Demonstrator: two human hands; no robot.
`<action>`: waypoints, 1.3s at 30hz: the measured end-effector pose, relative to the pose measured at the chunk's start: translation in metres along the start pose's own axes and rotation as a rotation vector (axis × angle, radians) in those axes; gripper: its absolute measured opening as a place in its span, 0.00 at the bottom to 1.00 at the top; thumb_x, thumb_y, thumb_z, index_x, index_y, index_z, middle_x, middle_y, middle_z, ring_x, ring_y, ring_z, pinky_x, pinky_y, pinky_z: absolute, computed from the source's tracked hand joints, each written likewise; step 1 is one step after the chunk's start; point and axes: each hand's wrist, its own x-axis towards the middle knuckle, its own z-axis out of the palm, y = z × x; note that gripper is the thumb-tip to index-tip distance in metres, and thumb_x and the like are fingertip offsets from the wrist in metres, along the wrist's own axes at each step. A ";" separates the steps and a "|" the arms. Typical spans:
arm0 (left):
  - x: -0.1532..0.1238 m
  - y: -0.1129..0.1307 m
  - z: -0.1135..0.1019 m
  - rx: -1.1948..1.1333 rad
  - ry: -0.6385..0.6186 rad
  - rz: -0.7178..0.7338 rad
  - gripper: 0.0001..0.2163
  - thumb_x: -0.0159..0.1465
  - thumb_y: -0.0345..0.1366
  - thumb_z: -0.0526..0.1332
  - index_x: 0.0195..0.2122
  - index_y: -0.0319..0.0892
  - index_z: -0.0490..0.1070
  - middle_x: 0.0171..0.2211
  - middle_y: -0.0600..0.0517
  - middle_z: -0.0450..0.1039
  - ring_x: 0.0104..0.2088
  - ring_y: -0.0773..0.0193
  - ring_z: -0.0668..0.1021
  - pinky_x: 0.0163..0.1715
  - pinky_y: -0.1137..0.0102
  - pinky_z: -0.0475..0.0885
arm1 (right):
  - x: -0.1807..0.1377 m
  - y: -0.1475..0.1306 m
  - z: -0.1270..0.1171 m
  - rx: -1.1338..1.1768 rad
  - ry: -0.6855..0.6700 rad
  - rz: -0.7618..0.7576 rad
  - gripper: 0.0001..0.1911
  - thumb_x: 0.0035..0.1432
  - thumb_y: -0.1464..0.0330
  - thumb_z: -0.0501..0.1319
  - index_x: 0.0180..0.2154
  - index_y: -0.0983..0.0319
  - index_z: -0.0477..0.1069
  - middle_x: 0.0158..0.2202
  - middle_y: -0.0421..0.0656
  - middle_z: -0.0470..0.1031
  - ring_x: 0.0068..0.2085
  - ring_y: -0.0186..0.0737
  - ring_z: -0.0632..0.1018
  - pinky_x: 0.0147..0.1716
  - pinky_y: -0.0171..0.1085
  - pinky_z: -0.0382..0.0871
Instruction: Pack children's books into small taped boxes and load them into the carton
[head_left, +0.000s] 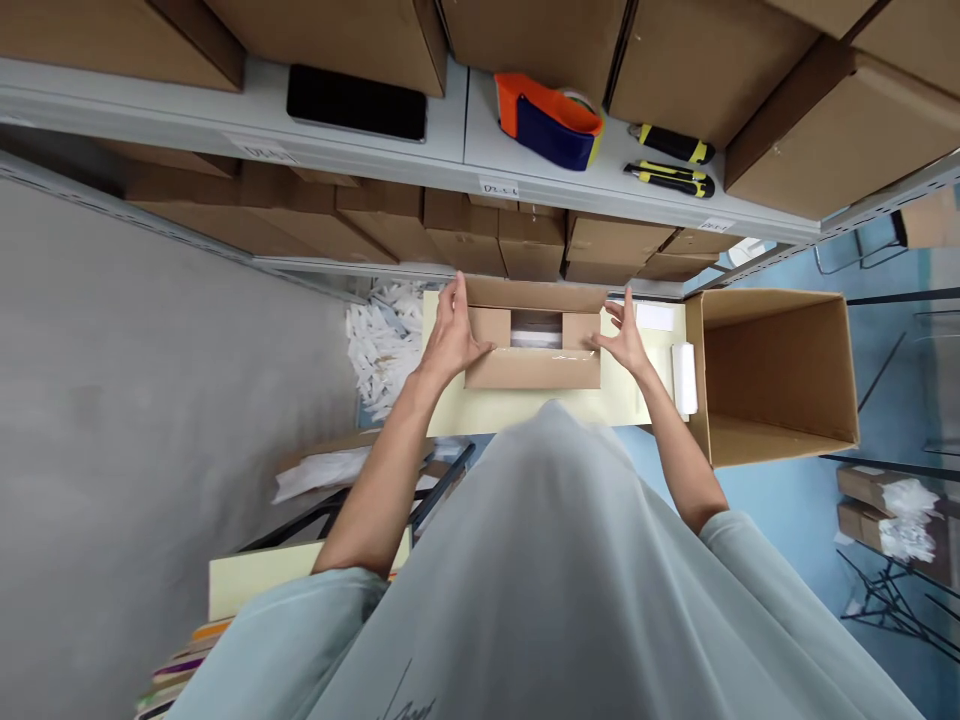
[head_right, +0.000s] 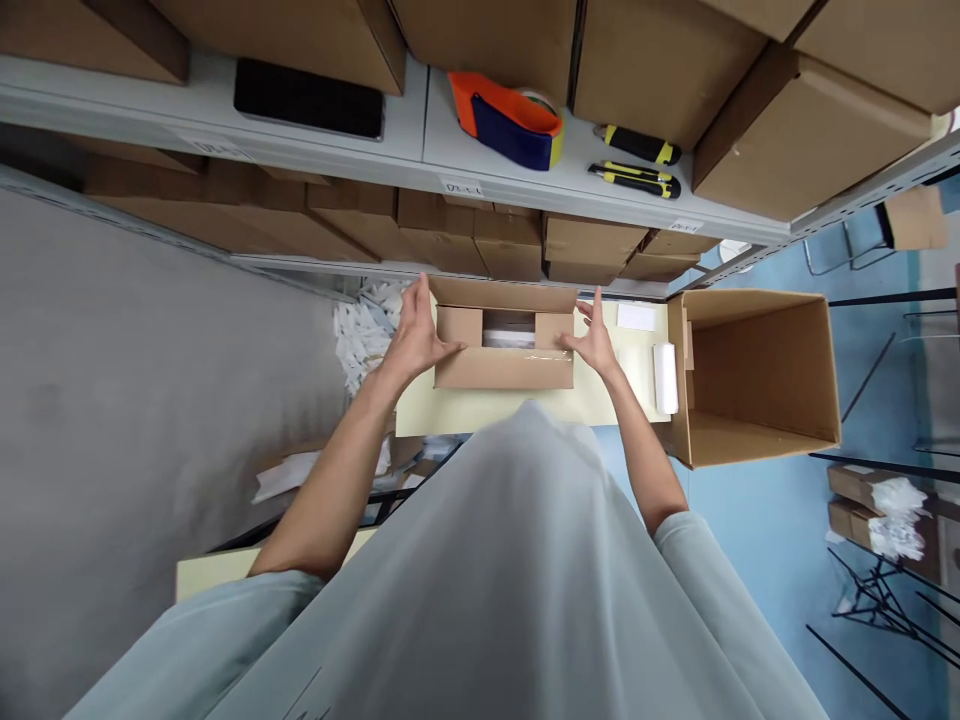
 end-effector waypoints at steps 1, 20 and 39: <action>-0.007 0.000 -0.001 0.014 0.015 -0.001 0.62 0.54 0.44 0.84 0.83 0.41 0.50 0.79 0.29 0.54 0.81 0.31 0.59 0.80 0.43 0.58 | -0.005 0.001 0.000 0.012 0.028 0.000 0.55 0.68 0.47 0.68 0.84 0.54 0.45 0.75 0.57 0.70 0.75 0.55 0.72 0.75 0.59 0.66; -0.039 -0.015 0.055 -0.300 0.205 -0.357 0.10 0.63 0.32 0.75 0.45 0.40 0.84 0.47 0.48 0.81 0.39 0.62 0.86 0.53 0.64 0.85 | -0.041 0.024 0.012 -0.012 0.135 0.268 0.09 0.66 0.62 0.64 0.47 0.56 0.76 0.54 0.47 0.87 0.51 0.50 0.87 0.57 0.48 0.80; -0.033 0.022 0.076 -0.038 0.097 -0.412 0.13 0.65 0.31 0.68 0.51 0.42 0.82 0.54 0.45 0.77 0.47 0.54 0.86 0.57 0.61 0.82 | -0.032 0.004 -0.013 -0.538 -0.025 0.412 0.14 0.70 0.68 0.62 0.54 0.56 0.79 0.48 0.47 0.88 0.49 0.51 0.86 0.51 0.41 0.75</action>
